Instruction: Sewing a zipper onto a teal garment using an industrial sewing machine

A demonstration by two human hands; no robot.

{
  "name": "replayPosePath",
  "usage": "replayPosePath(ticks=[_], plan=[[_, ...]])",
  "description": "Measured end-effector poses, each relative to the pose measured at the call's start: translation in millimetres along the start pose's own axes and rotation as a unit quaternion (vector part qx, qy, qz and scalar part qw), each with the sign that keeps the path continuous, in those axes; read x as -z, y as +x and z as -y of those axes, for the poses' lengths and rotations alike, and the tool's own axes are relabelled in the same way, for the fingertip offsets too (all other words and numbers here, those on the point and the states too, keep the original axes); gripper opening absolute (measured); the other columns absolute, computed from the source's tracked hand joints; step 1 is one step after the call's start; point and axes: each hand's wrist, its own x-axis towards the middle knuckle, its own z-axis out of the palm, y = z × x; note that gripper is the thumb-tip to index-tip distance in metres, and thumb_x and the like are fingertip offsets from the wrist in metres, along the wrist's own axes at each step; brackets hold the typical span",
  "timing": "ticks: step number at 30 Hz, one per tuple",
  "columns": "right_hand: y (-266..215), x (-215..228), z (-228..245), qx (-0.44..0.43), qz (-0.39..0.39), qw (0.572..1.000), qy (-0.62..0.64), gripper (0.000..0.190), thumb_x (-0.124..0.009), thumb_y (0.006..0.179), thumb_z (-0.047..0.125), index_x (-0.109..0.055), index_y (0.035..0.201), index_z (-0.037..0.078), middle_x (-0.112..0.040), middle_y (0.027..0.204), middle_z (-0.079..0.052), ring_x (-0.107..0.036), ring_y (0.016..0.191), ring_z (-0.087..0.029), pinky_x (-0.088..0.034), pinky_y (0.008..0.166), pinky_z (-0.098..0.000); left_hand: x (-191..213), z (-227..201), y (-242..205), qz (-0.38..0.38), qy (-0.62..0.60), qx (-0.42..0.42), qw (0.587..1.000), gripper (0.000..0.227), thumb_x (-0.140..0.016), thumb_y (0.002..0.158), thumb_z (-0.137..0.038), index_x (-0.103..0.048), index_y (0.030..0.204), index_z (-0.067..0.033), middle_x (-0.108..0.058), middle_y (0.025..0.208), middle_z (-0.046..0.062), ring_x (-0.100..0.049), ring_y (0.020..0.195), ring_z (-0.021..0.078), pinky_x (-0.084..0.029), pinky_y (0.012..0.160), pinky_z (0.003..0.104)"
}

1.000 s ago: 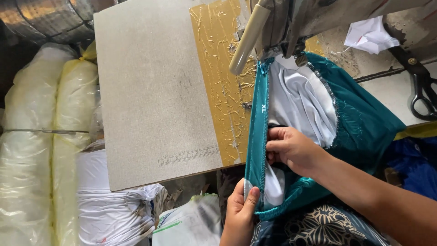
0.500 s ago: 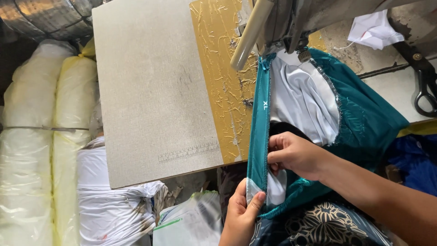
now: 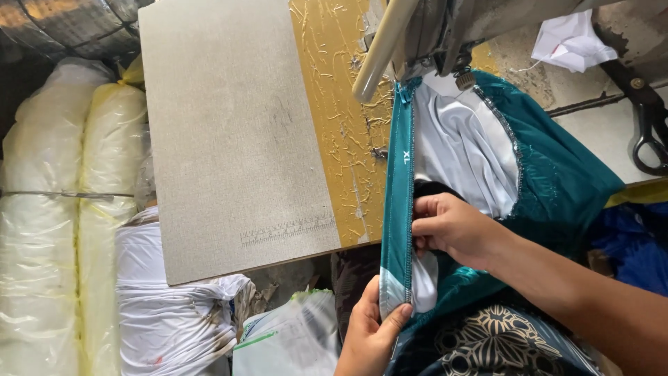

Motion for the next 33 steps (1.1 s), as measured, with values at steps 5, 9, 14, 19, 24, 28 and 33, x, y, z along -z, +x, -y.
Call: replayPosePath(ticks=[5, 9, 14, 19, 24, 28, 33], plan=[[-3.0, 1.5, 1.7, -0.029, 0.022, 0.999, -0.038, 0.009, -0.068, 0.081, -0.013, -0.072, 0.087, -0.008, -0.065, 0.071, -0.015, -0.055, 0.059, -0.023, -0.047, 0.059, -0.0330, 0.5, -4.6, -3.2, -0.006, 0.033, -0.002, 0.999, 0.042, -0.069, 0.093, -0.018, -0.063, 0.133, -0.0059, -0.073, 0.111, 0.002, -0.066, 0.103, 0.0128, -0.053, 0.097, 0.029], [-0.3, 2.8, -1.6, 0.005, -0.028, 1.000, 0.008, 0.007, -0.065, 0.084, -0.008, -0.071, 0.088, -0.006, -0.062, 0.068, -0.014, -0.055, 0.059, -0.023, -0.050, 0.058, -0.0359, 0.4, 0.4, -4.4, -0.004, 0.017, 0.001, 1.000, 0.040, -0.069, 0.093, -0.017, -0.063, 0.131, -0.0053, -0.071, 0.107, 0.001, -0.064, 0.100, 0.0110, -0.052, 0.094, 0.027], [-4.9, 9.1, -9.6, -0.034, 0.062, 0.997, -0.017, 0.007, -0.069, 0.081, -0.009, -0.073, 0.088, -0.007, -0.068, 0.070, -0.015, -0.058, 0.059, -0.023, -0.049, 0.060, -0.0337, -1.4, -8.6, -6.8, -0.006, 0.029, 0.015, 0.999, 0.041, -0.069, 0.093, -0.021, -0.065, 0.131, -0.0061, -0.071, 0.106, 0.001, -0.064, 0.098, 0.0119, -0.053, 0.094, 0.029], [-3.4, 6.1, -4.9, -0.011, 0.016, 1.000, 0.005, 0.009, -0.068, 0.084, -0.009, -0.073, 0.091, -0.007, -0.066, 0.073, -0.015, -0.058, 0.060, -0.023, -0.051, 0.059, -0.0351, -0.3, 0.9, -6.0, -0.003, 0.017, -0.002, 1.000, 0.043, -0.069, 0.093, -0.018, -0.062, 0.134, -0.0054, -0.072, 0.111, 0.002, -0.065, 0.103, 0.0117, -0.052, 0.097, 0.029], [-9.7, 1.2, -0.3, -0.023, 0.061, 0.997, -0.030, 0.010, -0.069, 0.080, -0.011, -0.075, 0.088, -0.009, -0.071, 0.073, -0.016, -0.058, 0.058, -0.022, -0.047, 0.057, -0.0320, 0.1, 6.2, -6.2, 0.003, 0.003, -0.023, 1.000, 0.044, -0.068, 0.094, -0.016, -0.061, 0.135, -0.0041, -0.072, 0.115, 0.004, -0.065, 0.107, 0.0132, -0.051, 0.100, 0.030], [-5.0, 3.0, -0.2, -0.014, 0.003, 1.000, -0.021, 0.007, -0.068, 0.084, -0.008, -0.073, 0.089, -0.007, -0.067, 0.071, -0.015, -0.057, 0.059, -0.022, -0.049, 0.058, -0.0328, -1.1, 13.2, -7.4, 0.001, -0.026, -0.004, 1.000, 0.041, -0.067, 0.095, -0.014, -0.061, 0.134, -0.0042, -0.070, 0.112, 0.003, -0.063, 0.104, 0.0120, -0.050, 0.097, 0.028], [-18.2, -0.1, 3.8, -0.018, -0.004, 0.999, -0.047, 0.010, -0.067, 0.083, -0.009, -0.074, 0.089, -0.008, -0.065, 0.072, -0.014, -0.053, 0.060, -0.022, -0.046, 0.059, -0.0350, -1.7, 12.0, -9.9, -0.008, -0.034, 0.001, 0.999, 0.038, -0.067, 0.095, -0.014, -0.063, 0.131, -0.0038, -0.069, 0.110, 0.003, -0.062, 0.102, 0.0122, -0.050, 0.095, 0.028]])
